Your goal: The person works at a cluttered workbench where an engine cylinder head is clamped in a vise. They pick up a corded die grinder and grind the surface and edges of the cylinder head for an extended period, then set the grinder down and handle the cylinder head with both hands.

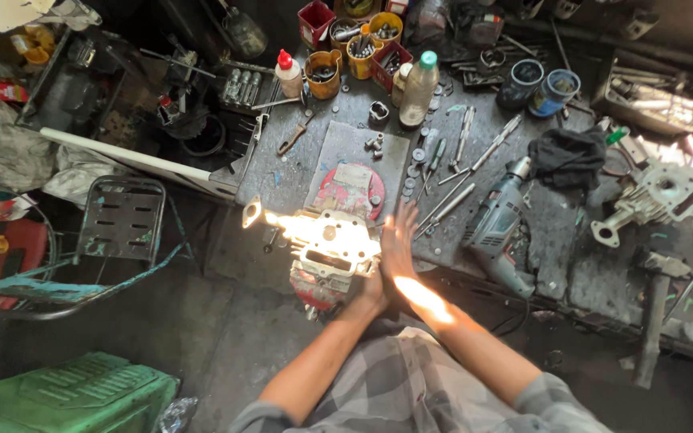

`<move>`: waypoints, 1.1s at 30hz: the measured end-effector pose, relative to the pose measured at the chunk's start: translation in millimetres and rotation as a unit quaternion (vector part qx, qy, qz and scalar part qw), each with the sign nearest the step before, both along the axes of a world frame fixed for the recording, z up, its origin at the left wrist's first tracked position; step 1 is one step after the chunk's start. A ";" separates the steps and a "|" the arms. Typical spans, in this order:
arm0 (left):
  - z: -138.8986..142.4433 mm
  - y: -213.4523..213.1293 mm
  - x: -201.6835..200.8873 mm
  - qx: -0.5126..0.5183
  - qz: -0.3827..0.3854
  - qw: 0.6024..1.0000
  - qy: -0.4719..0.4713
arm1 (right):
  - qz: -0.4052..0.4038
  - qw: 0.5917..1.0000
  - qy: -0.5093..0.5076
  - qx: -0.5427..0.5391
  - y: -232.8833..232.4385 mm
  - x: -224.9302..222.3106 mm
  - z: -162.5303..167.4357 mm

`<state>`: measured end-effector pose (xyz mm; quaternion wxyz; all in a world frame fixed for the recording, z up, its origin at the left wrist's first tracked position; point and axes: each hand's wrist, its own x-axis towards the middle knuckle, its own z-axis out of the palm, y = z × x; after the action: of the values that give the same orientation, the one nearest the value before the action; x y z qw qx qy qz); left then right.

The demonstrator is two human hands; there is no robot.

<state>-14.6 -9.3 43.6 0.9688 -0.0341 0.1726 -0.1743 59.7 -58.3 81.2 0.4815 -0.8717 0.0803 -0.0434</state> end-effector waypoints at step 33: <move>17.0 7.4 26.8 0.152 -0.073 0.985 0.039 | 0.070 0.997 -0.002 0.021 -11.3 -9.6 21.3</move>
<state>12.2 -2.0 60.6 0.9399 0.1196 0.2367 -0.2149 50.1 -69.7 102.5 0.5013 -0.8650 0.0189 -0.0098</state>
